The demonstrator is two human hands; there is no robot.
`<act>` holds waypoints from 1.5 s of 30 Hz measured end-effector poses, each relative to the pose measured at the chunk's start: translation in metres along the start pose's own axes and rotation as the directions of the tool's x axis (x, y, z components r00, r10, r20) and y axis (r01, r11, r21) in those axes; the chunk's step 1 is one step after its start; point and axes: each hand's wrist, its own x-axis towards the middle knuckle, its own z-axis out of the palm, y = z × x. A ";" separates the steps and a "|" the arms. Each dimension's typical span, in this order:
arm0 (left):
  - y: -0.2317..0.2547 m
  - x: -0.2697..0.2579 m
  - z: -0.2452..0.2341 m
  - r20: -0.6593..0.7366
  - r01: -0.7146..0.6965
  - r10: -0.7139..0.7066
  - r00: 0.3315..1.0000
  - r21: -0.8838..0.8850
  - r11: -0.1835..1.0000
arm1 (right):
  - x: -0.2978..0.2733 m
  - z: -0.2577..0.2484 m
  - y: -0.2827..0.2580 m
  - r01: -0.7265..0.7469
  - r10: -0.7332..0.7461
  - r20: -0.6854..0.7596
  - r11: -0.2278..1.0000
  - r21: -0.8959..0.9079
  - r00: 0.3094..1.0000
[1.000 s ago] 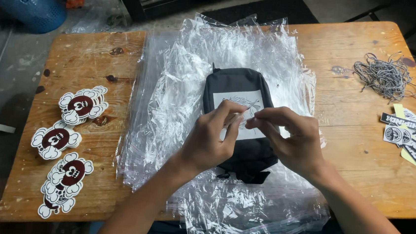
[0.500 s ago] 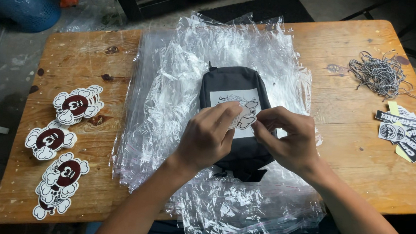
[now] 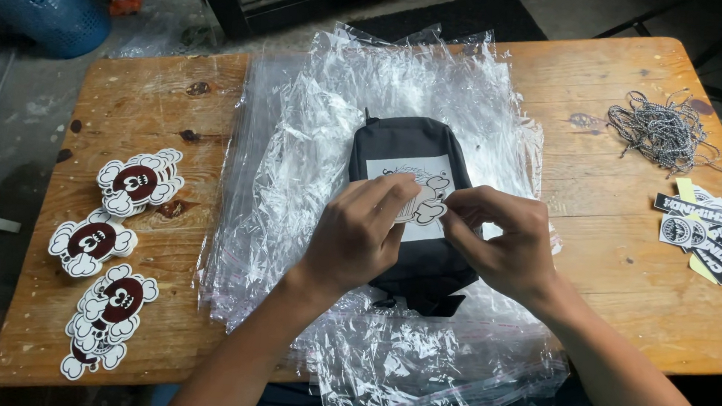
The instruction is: The person places a black drawstring pouch into a clear plastic bag, then applies a sticker to the pouch's exterior. They seal the bag and place it aside. The person repeats this process with a second pouch, applying a different sticker before sealing it in a bag.
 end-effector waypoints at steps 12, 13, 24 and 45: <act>-0.002 0.002 -0.005 0.021 -0.003 0.002 1.000 0.014 1.000 | 0.002 0.000 -0.006 -0.010 0.011 0.003 0.999 -0.042 1.000; -0.002 0.001 -0.004 0.021 -0.002 0.002 1.000 0.014 1.000 | 0.001 0.001 -0.006 -0.010 0.010 0.004 0.999 -0.042 1.000; -0.013 -0.005 0.005 0.086 -0.048 0.039 0.996 0.108 0.993 | 0.004 -0.001 -0.010 -0.119 0.109 0.111 0.989 0.083 0.988; -0.015 -0.007 0.004 0.184 -0.108 0.072 0.980 0.193 0.975 | 0.014 -0.019 -0.013 -0.326 0.306 0.133 0.931 0.163 0.942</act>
